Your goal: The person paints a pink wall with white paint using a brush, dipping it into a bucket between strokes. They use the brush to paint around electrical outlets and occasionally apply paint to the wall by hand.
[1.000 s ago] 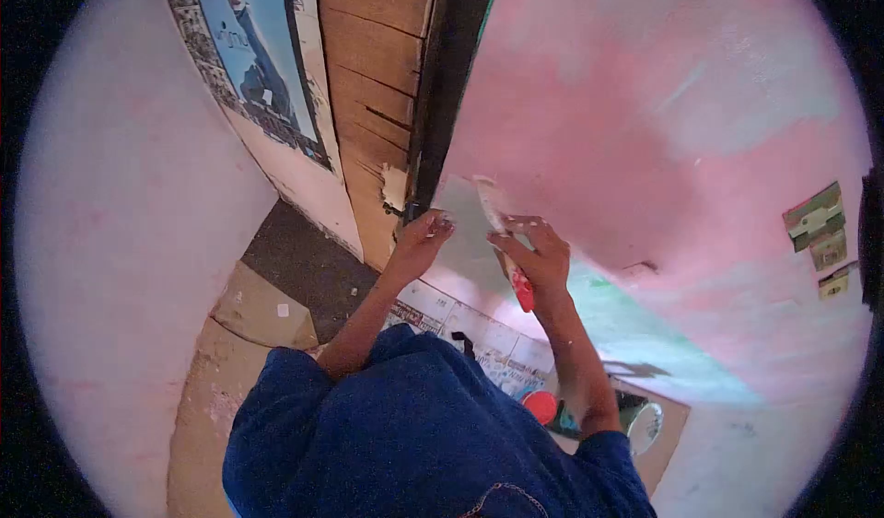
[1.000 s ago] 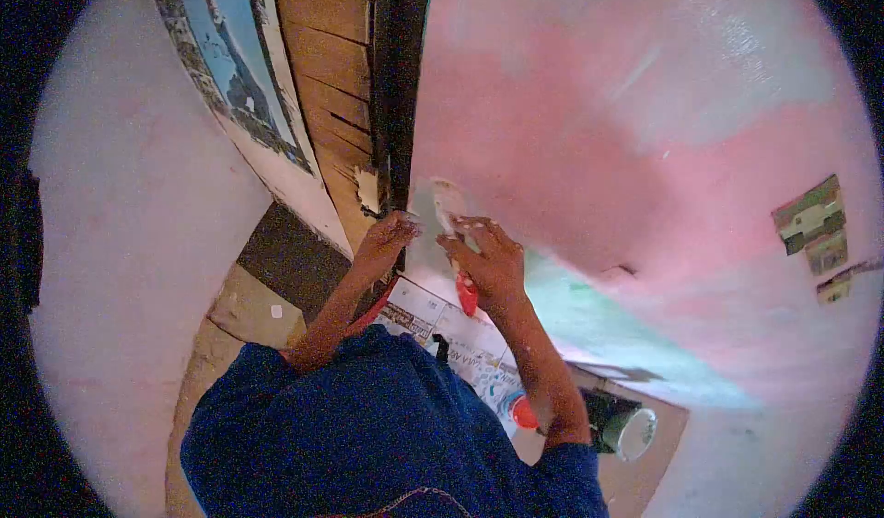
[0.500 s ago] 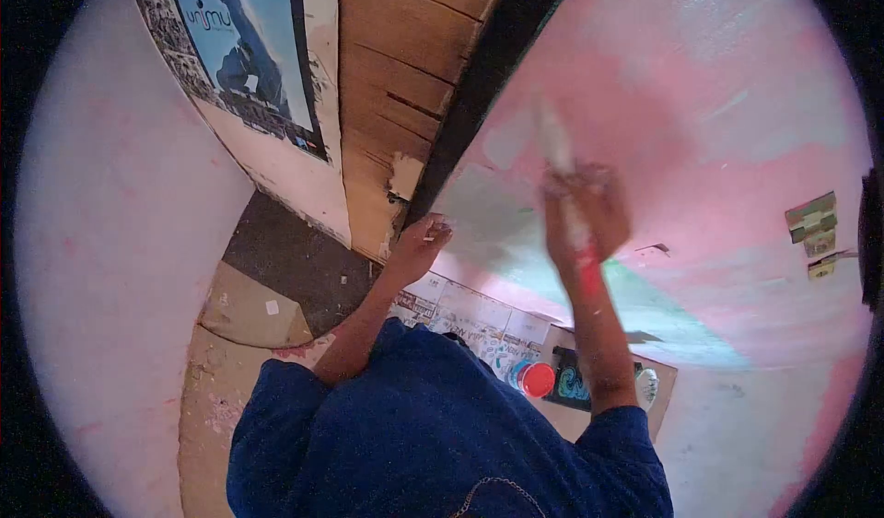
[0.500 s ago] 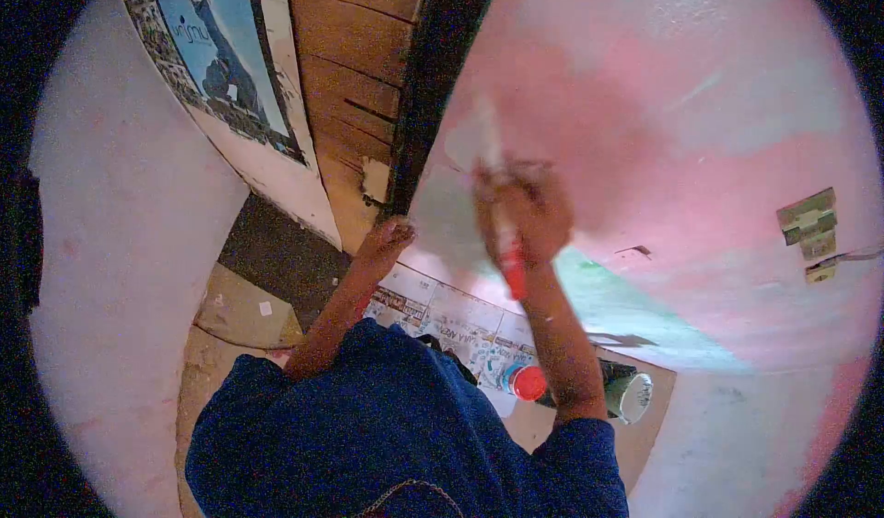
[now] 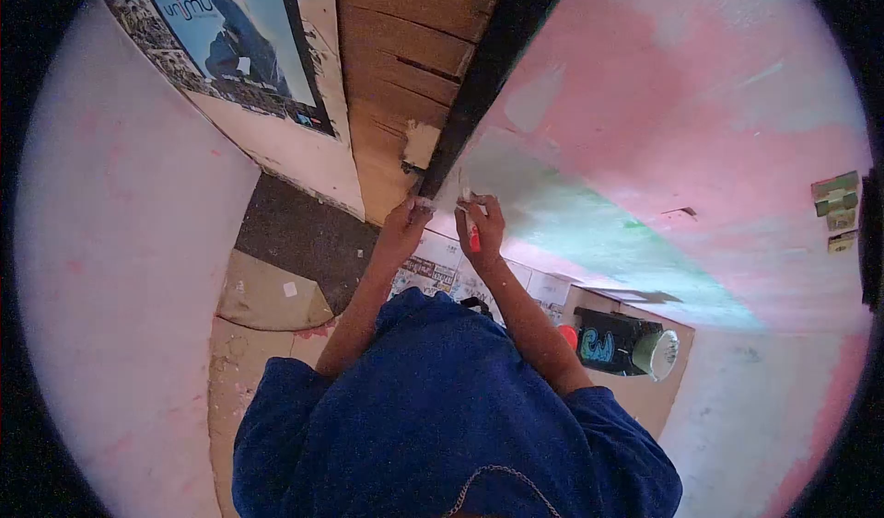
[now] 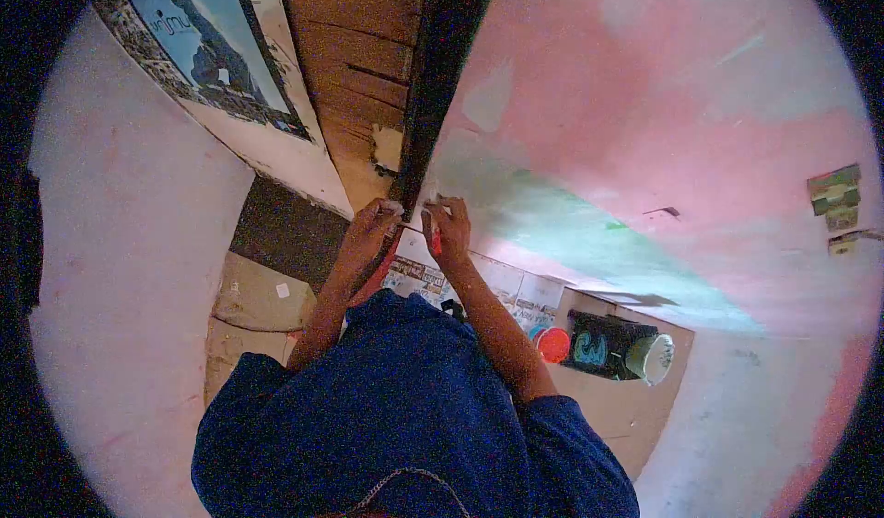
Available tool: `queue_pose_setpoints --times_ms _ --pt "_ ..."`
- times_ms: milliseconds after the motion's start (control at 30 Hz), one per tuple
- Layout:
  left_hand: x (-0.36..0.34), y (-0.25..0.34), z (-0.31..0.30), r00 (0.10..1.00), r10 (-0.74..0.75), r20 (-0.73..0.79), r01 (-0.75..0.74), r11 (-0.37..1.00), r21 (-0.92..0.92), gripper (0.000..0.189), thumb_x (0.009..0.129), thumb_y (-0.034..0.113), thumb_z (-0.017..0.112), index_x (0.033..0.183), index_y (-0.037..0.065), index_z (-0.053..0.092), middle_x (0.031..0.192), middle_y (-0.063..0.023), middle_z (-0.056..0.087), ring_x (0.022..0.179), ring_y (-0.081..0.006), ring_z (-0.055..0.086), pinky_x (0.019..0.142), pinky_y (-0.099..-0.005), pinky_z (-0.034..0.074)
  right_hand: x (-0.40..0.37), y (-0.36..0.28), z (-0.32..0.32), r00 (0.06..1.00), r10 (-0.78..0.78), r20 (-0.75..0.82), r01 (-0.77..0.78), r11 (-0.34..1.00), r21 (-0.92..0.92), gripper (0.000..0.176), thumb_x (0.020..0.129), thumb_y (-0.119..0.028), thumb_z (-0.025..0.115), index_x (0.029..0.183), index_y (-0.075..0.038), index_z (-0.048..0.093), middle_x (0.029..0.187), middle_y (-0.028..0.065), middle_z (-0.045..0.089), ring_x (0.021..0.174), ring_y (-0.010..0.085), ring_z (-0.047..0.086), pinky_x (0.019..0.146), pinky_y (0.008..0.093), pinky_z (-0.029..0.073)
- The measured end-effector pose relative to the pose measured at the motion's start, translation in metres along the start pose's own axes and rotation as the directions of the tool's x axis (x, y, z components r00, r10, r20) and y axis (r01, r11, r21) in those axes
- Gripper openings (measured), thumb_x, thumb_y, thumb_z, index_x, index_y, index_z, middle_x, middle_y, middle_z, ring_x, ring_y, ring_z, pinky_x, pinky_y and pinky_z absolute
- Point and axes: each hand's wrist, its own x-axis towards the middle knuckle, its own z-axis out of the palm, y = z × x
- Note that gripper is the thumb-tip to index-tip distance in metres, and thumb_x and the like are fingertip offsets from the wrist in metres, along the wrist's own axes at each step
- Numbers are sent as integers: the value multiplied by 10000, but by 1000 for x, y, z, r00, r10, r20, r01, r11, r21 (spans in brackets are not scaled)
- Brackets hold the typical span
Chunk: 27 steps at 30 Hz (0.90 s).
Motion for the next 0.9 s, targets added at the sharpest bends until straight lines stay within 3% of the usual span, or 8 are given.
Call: queue_pose_setpoints --times_ms 133,333,400,467,633,700,800,900 --pt "7 -27 -3 993 114 -3 -114 989 -96 176 847 156 518 970 32 546 914 -64 589 854 -151 543 770 -265 420 9 7 12 999 -29 -20 28 999 -38 166 690 7 644 841 -55 616 836 121 538 797 268 577 638 330 467" --pt "1 -4 -8 1000 1 7 1 975 -223 192 852 151 502 988 22 543 949 -88 591 890 -177 550 806 -295 420 43 -26 -4 941 53 -335 -37 998 53 127 704 12 622 822 -37 617 835 145 532 793 269 560 637 318 450" --pt "2 -2 -6 999 44 15 -44 999 23 197 861 155 494 984 8 541 959 -104 590 891 -192 551 812 -298 417 30 -17 -4 980 3 -199 -5 1000 -10 119 691 34 629 790 -30 616 832 150 534 774 279 558 642 330 447" --pt "8 -15 0 999 43 34 -43 999 9 205 865 163 493 986 5 541 964 -112 589 900 -201 552 818 -300 416 31 -3 0 985 -11 -174 4 999 -41 115 691 37 632 785 -25 615 833 151 535 766 279 558 644 332 448" --pt "13 -17 3 997 1 83 1 1000 -24 222 869 178 496 993 0 540 973 -126 589 925 -221 555 838 -305 414 79 -45 -27 858 81 -507 -36 995 98 82 686 -2 640 758 -36 620 836 143 526 750 298 566 626 339 475" --pt "13 -18 1 994 38 100 -38 999 6 226 868 185 503 1000 6 544 981 -129 589 940 -228 555 846 -309 414 74 -51 -33 869 21 -494 -33 999 -16 78 685 -2 641 752 -38 621 816 141 526 734 292 570 623 340 472" --pt "7 -2 4 999 0 37 -6 987 159 229 866 187 500 1006 12 545 991 -128 591 932 -238 559 830 -317 423 58 -32 -15 966 -15 -257 10 1000 -22 117 688 33 646 784 -29 623 805 142 546 751 265 558 658 330 447" --pt "16 -25 8 989 119 84 -124 990 65 250 866 203 496 1024 16 544 1002 -143 588 930 -262 562 812 -331 433 87 -34 -25 902 7 -432 -10 1000 -4 104 693 22 653 772 -37 620 777 133 549 742 262 554 660 326 445"
